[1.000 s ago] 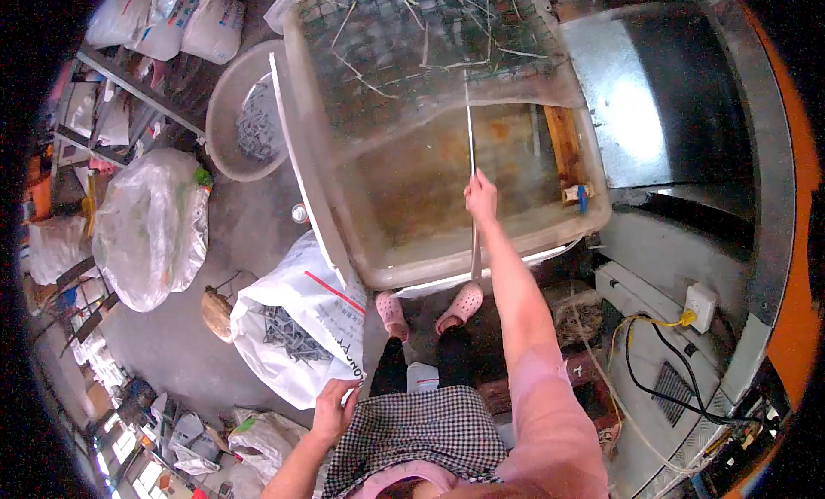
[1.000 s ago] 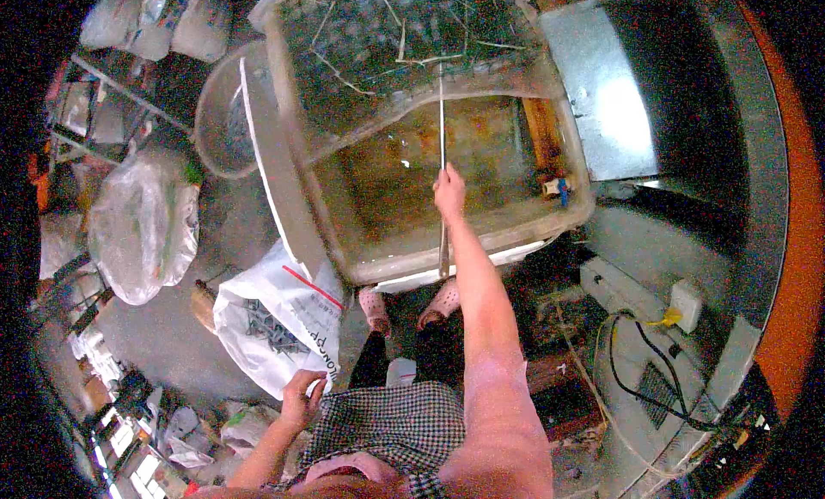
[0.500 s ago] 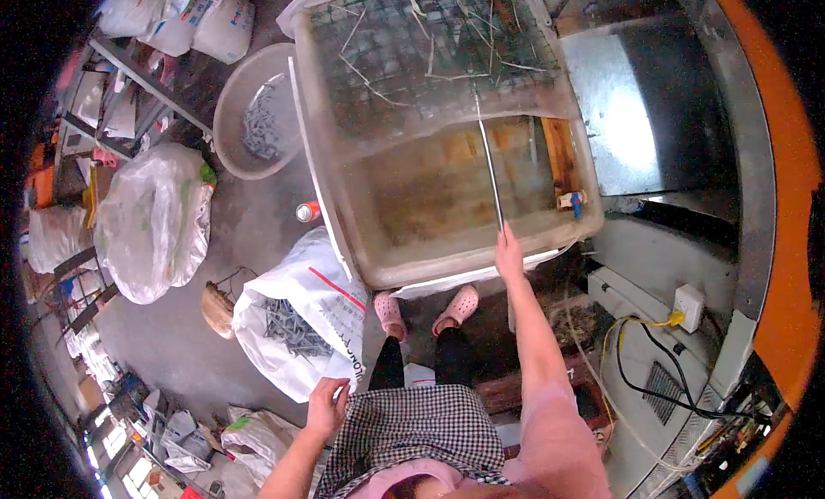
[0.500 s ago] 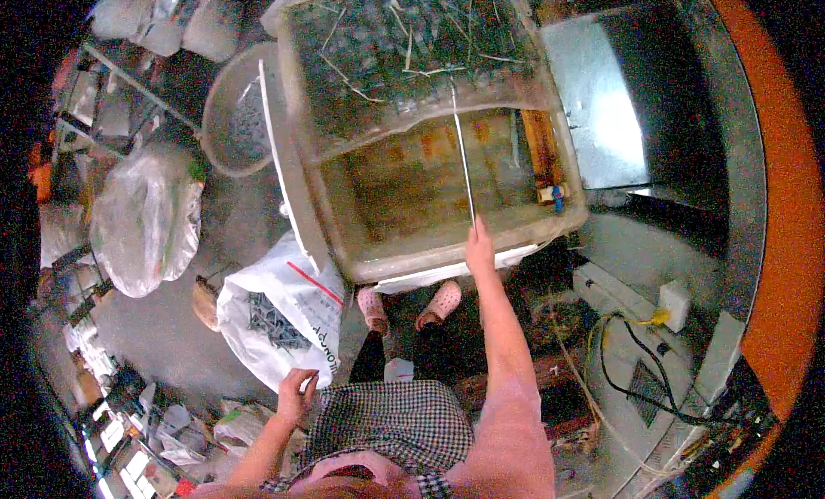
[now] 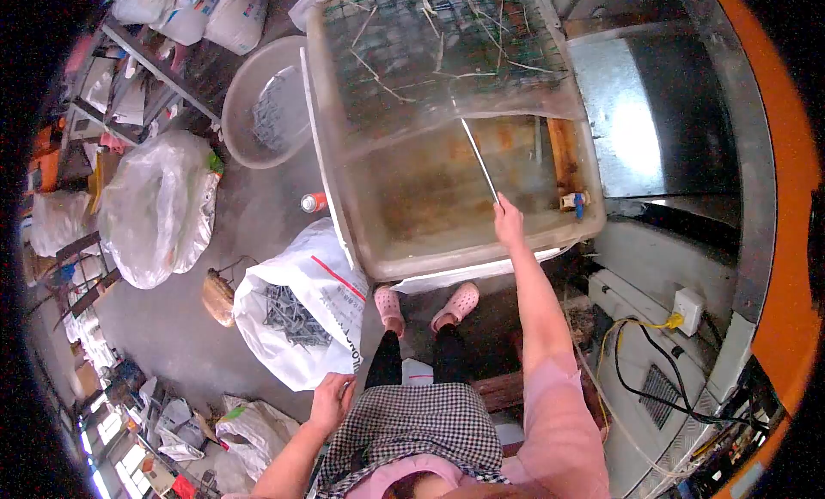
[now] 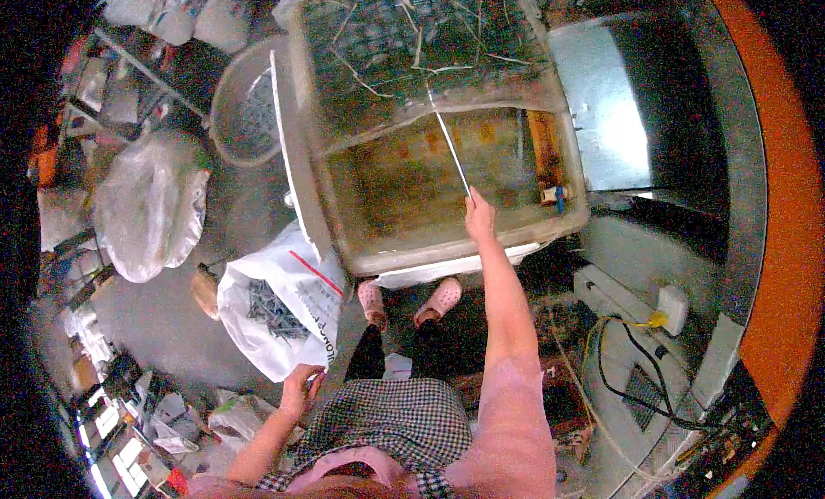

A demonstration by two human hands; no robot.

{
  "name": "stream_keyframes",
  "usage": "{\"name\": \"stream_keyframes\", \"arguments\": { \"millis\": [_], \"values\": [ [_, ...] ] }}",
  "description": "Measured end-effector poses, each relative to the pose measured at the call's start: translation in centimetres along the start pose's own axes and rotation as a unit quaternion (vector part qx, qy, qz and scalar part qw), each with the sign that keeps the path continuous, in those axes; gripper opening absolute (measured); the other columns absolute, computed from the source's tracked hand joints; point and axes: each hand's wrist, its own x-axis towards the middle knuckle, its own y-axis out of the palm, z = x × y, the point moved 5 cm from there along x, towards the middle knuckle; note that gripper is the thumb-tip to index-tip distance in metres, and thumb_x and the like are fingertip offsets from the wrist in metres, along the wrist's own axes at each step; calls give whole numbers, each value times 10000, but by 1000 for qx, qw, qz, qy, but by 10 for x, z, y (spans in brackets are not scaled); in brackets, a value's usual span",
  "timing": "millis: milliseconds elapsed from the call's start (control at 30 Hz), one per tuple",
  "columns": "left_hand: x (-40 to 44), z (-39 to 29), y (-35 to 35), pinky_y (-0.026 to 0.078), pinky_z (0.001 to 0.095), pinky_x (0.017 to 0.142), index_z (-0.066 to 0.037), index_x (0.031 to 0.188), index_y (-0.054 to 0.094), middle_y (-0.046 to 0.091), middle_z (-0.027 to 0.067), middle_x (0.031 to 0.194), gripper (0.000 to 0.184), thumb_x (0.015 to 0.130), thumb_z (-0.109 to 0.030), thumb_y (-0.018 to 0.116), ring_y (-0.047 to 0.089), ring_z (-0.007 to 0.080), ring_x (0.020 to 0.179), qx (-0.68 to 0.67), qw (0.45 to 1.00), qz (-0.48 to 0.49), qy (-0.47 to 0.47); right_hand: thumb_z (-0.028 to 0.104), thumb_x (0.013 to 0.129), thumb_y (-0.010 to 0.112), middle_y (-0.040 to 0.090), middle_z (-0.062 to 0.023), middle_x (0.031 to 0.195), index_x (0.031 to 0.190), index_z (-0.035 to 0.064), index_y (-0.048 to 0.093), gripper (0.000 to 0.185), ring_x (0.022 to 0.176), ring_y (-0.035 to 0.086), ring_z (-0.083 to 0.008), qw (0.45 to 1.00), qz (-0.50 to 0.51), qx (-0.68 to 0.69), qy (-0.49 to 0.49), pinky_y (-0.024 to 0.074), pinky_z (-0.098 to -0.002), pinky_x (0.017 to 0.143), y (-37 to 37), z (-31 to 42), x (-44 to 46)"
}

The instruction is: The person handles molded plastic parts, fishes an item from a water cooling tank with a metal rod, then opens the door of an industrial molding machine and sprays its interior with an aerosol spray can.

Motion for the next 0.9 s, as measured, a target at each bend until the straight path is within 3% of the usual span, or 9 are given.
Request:
{"name": "stream_keyframes", "arguments": {
  "millis": [133, 333, 400, 533, 667, 700, 767, 833, 900],
  "values": [
    [-4, -2, -7, 475, 398, 703, -15, 903, 614, 608, 165, 852, 117, 797, -62, 623, 586, 338, 807, 0, 1000, -8, -9, 202, 904, 508, 600, -274, 963, 1234, 41, 520, 368, 867, 580, -436, 998, 43, -14, 53, 474, -416, 753, 2, 4, 0],
    [-17, -12, -16, 472, 406, 721, -20, 948, 609, 613, 170, 870, 159, 805, -86, 625, 584, 340, 832, -34, 999, 2, 9, 107, 858, 492, 626, -199, 816, 1235, 21, 511, 387, 667, 591, -272, 1000, 13, -9, -3, 470, -386, 634, -2, 6, -91],
    [-20, -37, -24, 476, 401, 736, -21, 980, 604, 615, 176, 884, 192, 806, -99, 629, 588, 339, 843, -48, 999, 15, 14, 87, 842, 474, 545, -50, 680, 1247, 19, 430, 413, 540, 481, -106, 895, 143, 320, 277, 410, -246, 455, 6, 32, -135],
    [-24, -83, -24, 501, 378, 752, -54, 1279, 424, 601, 203, 967, 493, 852, -199, 620, 616, 304, 864, -135, 988, 67, 18, 48, 819, 519, 547, -68, 713, 916, 29, 460, 116, 554, 512, -134, 842, 173, 428, 280, 459, -255, 496, 17, 118, -188],
    [-36, -120, -29, 513, 329, 679, -71, 1398, 254, 565, 186, 1018, 616, 897, -249, 566, 609, 222, 783, -252, 960, 104, 54, 34, 858, 452, 559, -103, 737, 967, 14, 454, 111, 625, 572, -186, 771, 101, 542, 318, 517, -302, 561, 42, 194, -231],
    [-45, -135, -44, 511, 324, 667, -61, 1380, 285, 560, 169, 987, 584, 902, -253, 560, 604, 214, 791, -280, 952, 122, 28, 22, 867, 414, 553, -119, 739, 973, -7, 451, 115, 641, 580, -208, 807, 139, 496, 288, 532, -322, 580, 55, 204, -236],
    [-50, -120, -45, 509, 352, 622, -37, 1284, 419, 579, 165, 939, 487, 877, -247, 587, 614, 238, 784, -267, 958, 101, 35, 16, 871, 384, 561, -138, 748, 962, -22, 467, 129, 652, 588, -223, 780, 96, 514, 344, 541, -337, 601, 53, 249, -257],
    [-45, -96, -52, 502, 404, 643, -17, 1134, 539, 596, 182, 893, 355, 838, -204, 601, 618, 309, 776, -134, 982, 38, 127, 41, 884, 385, 568, -151, 759, 975, -34, 471, 146, 666, 595, -250, 787, 156, 495, 333, 543, -367, 632, 61, 272, -268],
    [-66, -108, -92, 470, 449, 773, 2, 952, 637, 605, 245, 865, 217, 762, -79, 570, 601, 395, 825, -76, 995, 24, 63, 66, 897, 386, 576, -163, 771, 989, -46, 474, 170, 681, 603, -277, 793, 214, 470, 322, 545, -398, 663, 66, 286, -280]
  ]
}}
